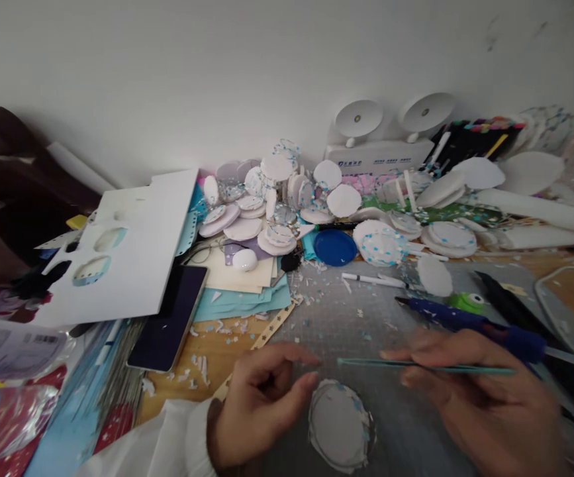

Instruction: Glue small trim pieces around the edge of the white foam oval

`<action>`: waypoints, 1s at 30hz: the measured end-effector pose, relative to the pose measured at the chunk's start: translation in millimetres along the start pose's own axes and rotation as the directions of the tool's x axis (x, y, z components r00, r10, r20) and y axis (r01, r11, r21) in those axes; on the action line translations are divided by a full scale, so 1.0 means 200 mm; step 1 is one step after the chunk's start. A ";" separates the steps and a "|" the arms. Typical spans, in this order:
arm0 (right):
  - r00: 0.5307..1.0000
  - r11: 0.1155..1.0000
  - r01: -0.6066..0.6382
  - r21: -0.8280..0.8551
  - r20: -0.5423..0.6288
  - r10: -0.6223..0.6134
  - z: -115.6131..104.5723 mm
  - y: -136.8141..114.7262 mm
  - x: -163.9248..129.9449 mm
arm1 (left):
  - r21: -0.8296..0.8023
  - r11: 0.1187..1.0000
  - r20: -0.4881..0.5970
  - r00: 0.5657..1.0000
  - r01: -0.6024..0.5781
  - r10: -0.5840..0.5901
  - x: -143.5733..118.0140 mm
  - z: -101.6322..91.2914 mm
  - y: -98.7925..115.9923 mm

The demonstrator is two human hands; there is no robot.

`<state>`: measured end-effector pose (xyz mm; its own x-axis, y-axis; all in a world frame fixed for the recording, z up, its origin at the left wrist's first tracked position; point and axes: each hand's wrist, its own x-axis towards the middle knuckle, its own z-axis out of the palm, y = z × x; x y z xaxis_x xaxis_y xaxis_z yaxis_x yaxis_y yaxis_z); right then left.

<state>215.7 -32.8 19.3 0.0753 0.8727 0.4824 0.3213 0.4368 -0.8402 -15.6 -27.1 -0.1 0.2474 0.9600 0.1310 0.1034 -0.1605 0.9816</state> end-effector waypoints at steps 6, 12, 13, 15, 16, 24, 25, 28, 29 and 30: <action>0.988 0.989 -0.057 0.137 0.152 0.036 0.02 0.05 -0.07 | -0.003 0.999 0.109 0.993 -0.045 0.045 -0.02 0.00 -0.01; 0.978 0.974 -0.132 0.186 0.184 0.098 0.02 0.07 -0.08 | 0.022 0.998 0.047 0.998 -0.052 0.051 -0.01 0.01 0.01; 0.980 0.972 -0.136 0.191 0.168 0.104 0.02 0.07 -0.08 | 0.024 0.998 0.043 0.998 -0.051 0.050 -0.01 0.01 0.01; 0.985 0.969 -0.148 0.196 0.119 0.126 0.02 0.08 -0.08 | 0.028 0.999 0.039 0.998 -0.047 0.046 -0.01 0.01 0.01; 0.986 0.968 -0.154 0.197 0.086 0.140 0.02 0.08 -0.09 | 0.034 0.998 0.035 0.998 -0.045 0.044 -0.01 0.01 0.01; 0.988 0.980 -0.130 0.153 0.108 0.114 0.02 0.08 -0.07 | 0.084 0.995 0.056 0.998 -0.044 0.039 0.01 0.01 0.02; 0.987 0.980 -0.135 0.147 0.111 0.119 0.02 0.08 -0.07 | 0.089 0.995 0.062 0.997 -0.043 0.038 0.01 0.01 0.02; 0.985 0.979 -0.143 0.142 0.118 0.127 0.02 0.07 -0.07 | 0.102 0.995 0.069 0.998 -0.011 0.004 0.01 0.01 0.01; 0.985 0.980 -0.134 0.146 0.127 0.116 0.02 0.07 -0.07 | 0.108 0.994 0.073 0.997 0.005 -0.013 0.01 0.01 0.01; 0.986 0.981 -0.122 0.153 0.132 0.102 0.02 0.06 -0.07 | 0.115 0.993 0.074 0.997 0.022 -0.030 0.01 0.01 0.01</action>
<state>214.8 -38.6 1.6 -0.0175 0.9337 0.3576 0.1611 0.3556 -0.9206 -13.7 -25.7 2.9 0.3152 0.9447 0.0903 0.2187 -0.1649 0.9618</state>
